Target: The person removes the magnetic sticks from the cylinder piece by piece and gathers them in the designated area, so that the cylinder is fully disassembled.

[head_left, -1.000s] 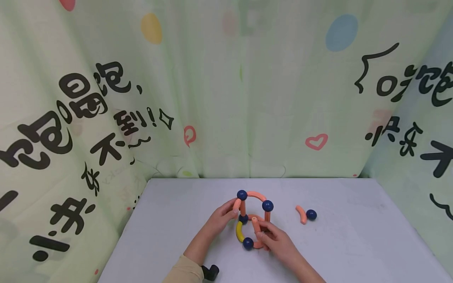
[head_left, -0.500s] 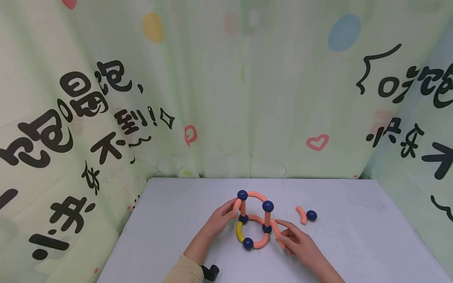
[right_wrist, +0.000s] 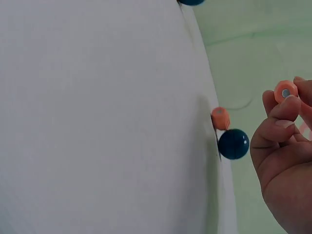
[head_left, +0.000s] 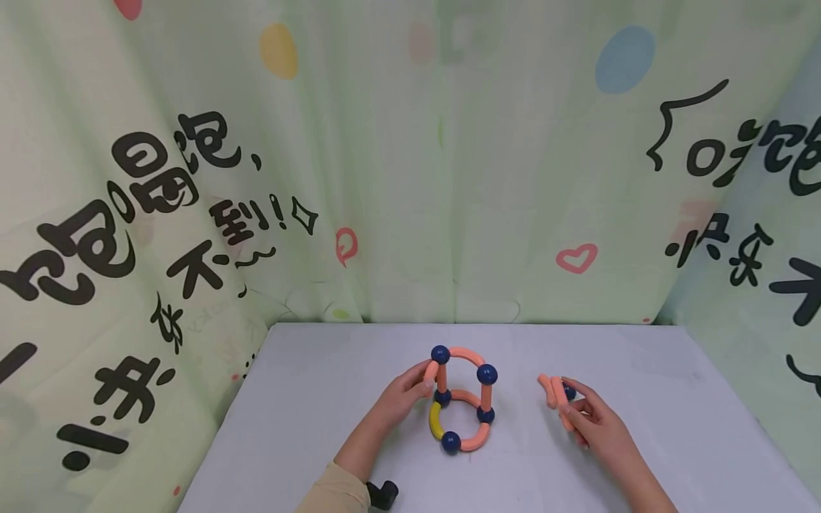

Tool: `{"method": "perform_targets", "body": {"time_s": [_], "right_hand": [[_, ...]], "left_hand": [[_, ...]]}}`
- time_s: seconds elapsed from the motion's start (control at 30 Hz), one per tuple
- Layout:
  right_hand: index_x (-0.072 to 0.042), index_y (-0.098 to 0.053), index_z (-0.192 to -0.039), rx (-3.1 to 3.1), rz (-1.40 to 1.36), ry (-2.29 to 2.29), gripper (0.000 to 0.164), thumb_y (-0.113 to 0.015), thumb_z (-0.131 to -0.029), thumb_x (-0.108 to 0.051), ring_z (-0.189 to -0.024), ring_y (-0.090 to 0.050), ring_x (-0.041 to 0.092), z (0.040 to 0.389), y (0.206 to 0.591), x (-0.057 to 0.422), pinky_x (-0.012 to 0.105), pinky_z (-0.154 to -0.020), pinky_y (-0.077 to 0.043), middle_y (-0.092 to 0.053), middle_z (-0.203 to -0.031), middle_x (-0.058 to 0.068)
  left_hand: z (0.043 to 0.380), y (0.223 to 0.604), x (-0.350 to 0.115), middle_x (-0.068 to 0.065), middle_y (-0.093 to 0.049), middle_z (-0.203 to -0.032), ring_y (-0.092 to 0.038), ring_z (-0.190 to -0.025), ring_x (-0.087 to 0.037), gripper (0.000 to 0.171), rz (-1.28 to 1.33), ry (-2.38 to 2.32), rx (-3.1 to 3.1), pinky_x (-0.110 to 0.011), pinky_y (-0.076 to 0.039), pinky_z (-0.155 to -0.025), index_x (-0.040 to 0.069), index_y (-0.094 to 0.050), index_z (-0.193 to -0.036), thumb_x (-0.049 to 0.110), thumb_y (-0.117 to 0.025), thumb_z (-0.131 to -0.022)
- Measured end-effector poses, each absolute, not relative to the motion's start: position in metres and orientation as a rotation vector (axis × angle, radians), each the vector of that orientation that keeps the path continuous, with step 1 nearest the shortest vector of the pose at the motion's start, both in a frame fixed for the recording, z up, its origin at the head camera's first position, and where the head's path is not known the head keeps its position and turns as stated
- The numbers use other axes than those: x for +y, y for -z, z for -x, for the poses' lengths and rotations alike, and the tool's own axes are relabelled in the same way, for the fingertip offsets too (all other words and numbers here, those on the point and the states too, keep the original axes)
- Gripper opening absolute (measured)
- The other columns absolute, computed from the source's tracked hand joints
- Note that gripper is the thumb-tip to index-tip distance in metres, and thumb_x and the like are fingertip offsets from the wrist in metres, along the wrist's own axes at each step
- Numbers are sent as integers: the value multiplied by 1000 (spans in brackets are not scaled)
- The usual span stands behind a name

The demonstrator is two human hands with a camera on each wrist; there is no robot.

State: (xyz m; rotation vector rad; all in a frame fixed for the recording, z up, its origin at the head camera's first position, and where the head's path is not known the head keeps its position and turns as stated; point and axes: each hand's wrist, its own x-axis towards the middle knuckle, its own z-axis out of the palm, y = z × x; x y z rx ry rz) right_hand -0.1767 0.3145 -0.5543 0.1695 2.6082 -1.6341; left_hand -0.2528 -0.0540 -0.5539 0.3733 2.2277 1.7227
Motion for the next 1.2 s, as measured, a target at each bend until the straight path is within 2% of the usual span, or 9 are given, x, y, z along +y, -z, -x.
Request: {"method": "perform_targets", "body": {"time_s": [0.23,0.47,0.9,1.2], "right_hand": [[-27,-33,-153,2663,-252,1510,63,-55,-98,-50,-62,-56,17,187,551,342,30,-55,-49,-61,-103,9],[-20,-30,-154,2703,-292,1341,65,-53,-100,-49,-62,-56,17,200,557,360,29,-55,-48,-61,-106,11],[-7,-29,-151,2684,-323,1214,70,-54,-100,-46,-59,-56,17,214,568,373,32,-53,-49,-59,-86,6],[-6,-32,-149,2670,-347,1189,68,-57,-98,-42,-61,-56,18,219,571,373,33,-52,-49,-59,-98,10]], "left_hand": [[253,555,-54,3,-54,-146,-52,-129,-26,49,-342,-1727,2227,-58,-41,-108,35,-48,-146,48,-53,-99],[253,555,-54,3,-53,-147,-51,-132,-27,50,-332,-1719,2225,-57,-40,-109,34,-47,-146,48,-53,-99],[252,554,-53,2,-55,-145,-51,-131,-27,50,-308,-1731,2214,-57,-40,-109,34,-48,-146,49,-53,-99],[253,557,-54,3,-55,-145,-51,-132,-28,51,-326,-1723,2224,-58,-41,-108,35,-50,-144,56,-50,-98]]}}
